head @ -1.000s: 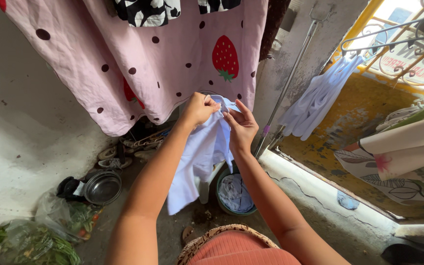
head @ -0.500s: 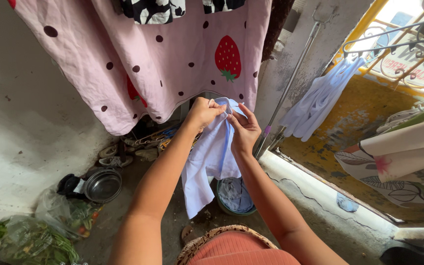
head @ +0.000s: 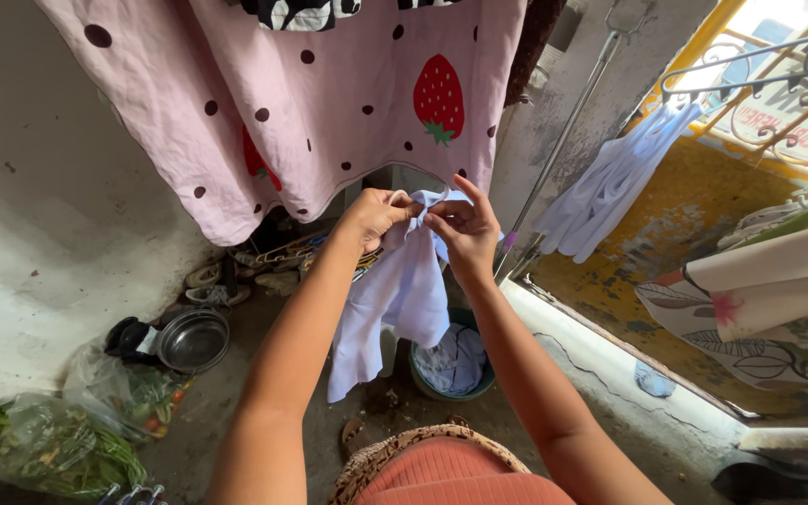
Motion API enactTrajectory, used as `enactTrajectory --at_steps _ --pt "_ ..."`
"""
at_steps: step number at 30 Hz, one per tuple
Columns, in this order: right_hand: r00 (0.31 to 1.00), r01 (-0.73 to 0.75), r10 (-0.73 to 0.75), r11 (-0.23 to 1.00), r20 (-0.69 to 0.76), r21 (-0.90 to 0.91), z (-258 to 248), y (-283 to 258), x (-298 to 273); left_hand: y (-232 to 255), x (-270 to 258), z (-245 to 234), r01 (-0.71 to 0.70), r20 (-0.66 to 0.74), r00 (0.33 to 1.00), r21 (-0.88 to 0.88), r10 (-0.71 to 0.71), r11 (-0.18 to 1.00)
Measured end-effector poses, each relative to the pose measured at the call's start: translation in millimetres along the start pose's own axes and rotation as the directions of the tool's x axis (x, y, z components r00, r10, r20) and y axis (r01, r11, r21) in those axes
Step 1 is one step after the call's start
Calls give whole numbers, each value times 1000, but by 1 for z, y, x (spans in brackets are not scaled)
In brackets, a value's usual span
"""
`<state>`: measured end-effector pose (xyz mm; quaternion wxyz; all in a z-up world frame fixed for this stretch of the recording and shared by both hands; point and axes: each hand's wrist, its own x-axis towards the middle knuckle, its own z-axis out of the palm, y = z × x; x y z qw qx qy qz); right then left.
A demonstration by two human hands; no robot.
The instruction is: The person retrieves wet clothes from a bucket, places them on hangers, and hangs them on a drying rack. The person handles several shirts and a pair of shorts, using a long pole to reach the upper rack.
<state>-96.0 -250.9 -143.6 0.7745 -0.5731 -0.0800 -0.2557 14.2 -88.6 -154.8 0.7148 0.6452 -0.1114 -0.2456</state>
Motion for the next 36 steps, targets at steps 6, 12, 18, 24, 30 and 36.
enactTrajectory --at_steps 6,12,18,24,30,36 --pt "984 175 -177 955 16 -239 11 -3 -6 -24 6 8 -61 -198 979 -108 39 992" --pt "938 308 -346 791 27 -529 17 -6 -11 -25 1 18 -172 -288 944 -17 160 985" --pt "950 287 -312 834 28 -472 12 7 -15 -1 -27 28 -293 -162 937 117 309 949" --pt "990 144 -144 989 -4 -46 7 35 -12 -4 -24 30 -278 -197 937 75 288 958" --pt "997 56 -69 970 -43 -235 9 33 -11 -7 -22 25 -224 -215 949 56 231 973" --pt "998 26 -40 962 -47 -271 10 29 -6 -1 -26 27 -252 -267 924 111 273 961"
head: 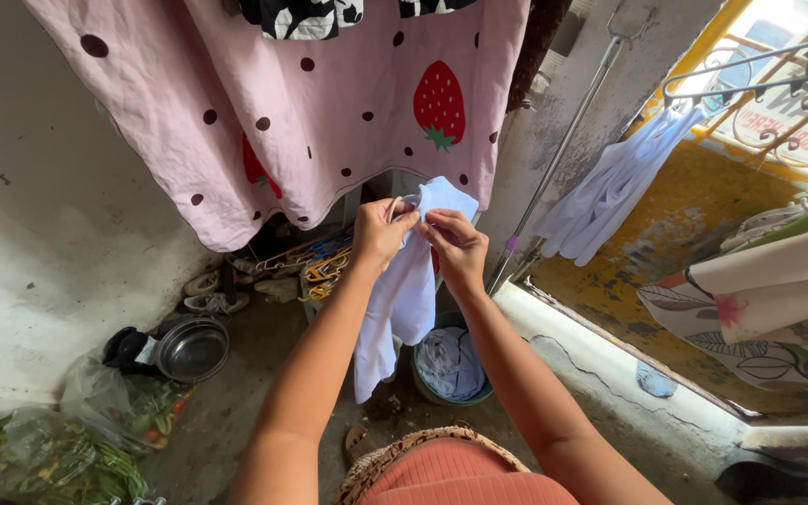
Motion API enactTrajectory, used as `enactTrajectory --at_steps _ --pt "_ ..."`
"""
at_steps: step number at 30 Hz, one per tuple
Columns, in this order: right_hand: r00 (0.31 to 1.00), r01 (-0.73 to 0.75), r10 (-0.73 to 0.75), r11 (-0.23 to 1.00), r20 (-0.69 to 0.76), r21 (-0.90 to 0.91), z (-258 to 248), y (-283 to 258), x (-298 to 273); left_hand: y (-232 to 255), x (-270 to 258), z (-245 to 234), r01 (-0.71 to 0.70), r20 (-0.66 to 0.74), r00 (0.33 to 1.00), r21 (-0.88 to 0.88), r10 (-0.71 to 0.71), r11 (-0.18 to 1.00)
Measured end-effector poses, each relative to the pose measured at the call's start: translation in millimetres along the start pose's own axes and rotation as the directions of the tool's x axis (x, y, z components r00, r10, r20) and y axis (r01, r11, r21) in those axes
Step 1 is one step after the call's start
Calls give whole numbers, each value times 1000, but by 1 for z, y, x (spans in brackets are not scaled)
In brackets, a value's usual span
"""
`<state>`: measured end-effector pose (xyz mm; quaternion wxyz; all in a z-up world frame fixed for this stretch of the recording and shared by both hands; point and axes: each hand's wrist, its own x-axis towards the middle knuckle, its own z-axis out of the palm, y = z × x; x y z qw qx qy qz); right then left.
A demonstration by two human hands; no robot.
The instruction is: The person retrieves wet clothes from a bucket, places them on hangers, and hangs them on a drying rack. The person handles several shirts and a pair of shorts, using a long pole to reach the upper rack.
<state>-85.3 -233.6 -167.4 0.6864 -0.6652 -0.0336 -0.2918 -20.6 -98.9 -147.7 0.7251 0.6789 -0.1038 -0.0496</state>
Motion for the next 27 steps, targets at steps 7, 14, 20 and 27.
enactTrajectory --at_steps 7,14,20,27 --pt "958 288 -277 917 79 -277 -3 -6 4 28 -10 2 -101 4 995 202 103 974" --pt "891 454 -422 839 167 -299 5 -16 13 -28 20 0 47 -114 989 -352 -93 935" --pt "974 201 -177 962 138 -186 2 -4 7 -15 21 3 -33 -139 990 -352 -18 935" --pt "968 248 -230 936 100 -249 5 -15 11 18 -2 0 -141 -210 960 215 187 966"
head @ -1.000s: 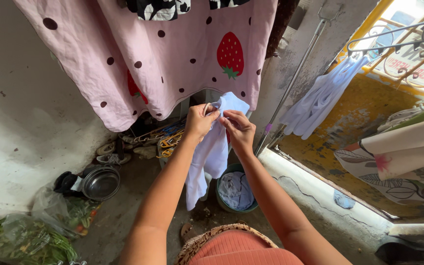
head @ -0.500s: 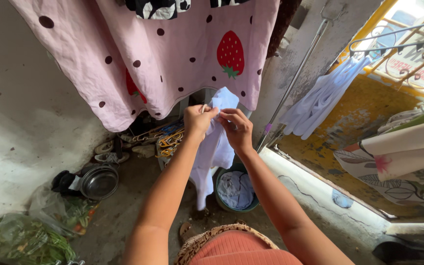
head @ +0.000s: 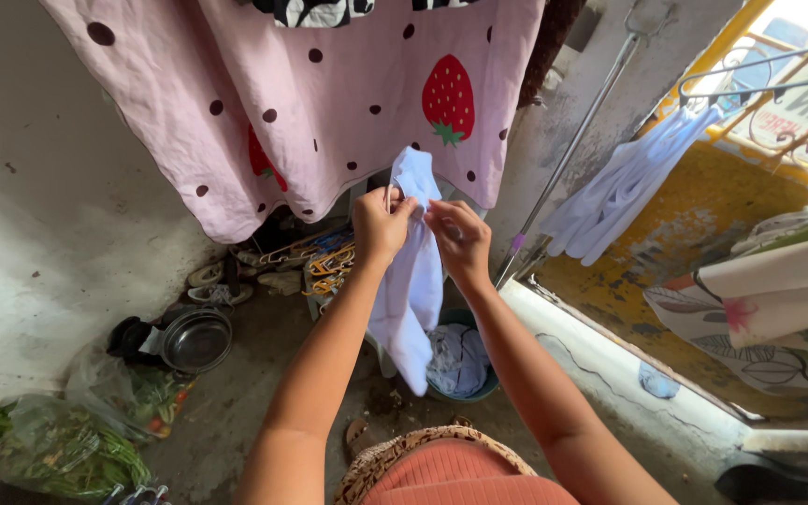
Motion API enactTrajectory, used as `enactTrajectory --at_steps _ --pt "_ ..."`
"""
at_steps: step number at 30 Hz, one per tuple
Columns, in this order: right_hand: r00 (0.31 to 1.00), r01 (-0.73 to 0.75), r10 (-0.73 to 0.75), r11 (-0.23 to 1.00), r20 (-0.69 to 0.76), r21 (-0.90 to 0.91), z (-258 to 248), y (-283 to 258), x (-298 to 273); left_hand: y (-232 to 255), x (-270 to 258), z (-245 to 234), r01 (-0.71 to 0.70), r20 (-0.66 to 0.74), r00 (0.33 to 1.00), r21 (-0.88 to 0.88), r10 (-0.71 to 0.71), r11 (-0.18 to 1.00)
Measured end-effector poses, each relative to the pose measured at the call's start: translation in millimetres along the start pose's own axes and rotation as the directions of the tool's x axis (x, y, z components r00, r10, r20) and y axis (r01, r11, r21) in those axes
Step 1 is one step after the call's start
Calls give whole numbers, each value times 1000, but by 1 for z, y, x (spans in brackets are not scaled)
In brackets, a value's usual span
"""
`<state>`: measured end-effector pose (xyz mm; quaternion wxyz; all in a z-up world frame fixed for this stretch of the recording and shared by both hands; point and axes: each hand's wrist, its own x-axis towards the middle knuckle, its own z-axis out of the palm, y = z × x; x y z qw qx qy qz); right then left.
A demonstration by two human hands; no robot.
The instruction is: The person retrieves wet clothes from a bucket, places them on hangers, and hangs them on a drying rack. The person handles several shirts and a pair of shorts, using a long pole to reach the upper rack.
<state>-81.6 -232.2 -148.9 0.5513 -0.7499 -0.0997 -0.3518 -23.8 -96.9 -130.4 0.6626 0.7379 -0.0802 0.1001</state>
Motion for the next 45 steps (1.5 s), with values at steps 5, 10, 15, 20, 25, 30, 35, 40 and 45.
enactTrajectory --at_steps 5,10,15,20,25,30,35,40,45 --pt "999 36 -31 993 42 -108 1 -2 6 -5 -1 3 186 52 982 -149 -180 971" --pt "957 285 -272 946 102 -153 -2 -7 7 -15 1 2 165 76 985 -112 -157 980" --pt "982 185 -171 959 80 -216 3 -14 3 -2 -2 2 53 60 997 80 -58 995" --pt "995 0 15 989 102 -149 2 -9 11 6 -10 1 -55 34 998 198 49 979" --pt "998 29 -15 978 68 -206 3 -2 12 12 -8 2 7 37 999 152 -13 988" --pt "998 61 -62 980 4 -187 7 2 7 24 -11 4 -18 27 999 68 16 998" --pt "966 257 -255 953 31 -162 9 12 8 26 -8 3 5 2 1000 150 -6 989" --pt "905 417 -403 904 137 -91 4 14 11 11 4 -2 63 80 994 157 -76 986" --pt "981 178 -176 984 79 -29 7 2 4 -3 5 -1 -164 43 987 250 158 954"
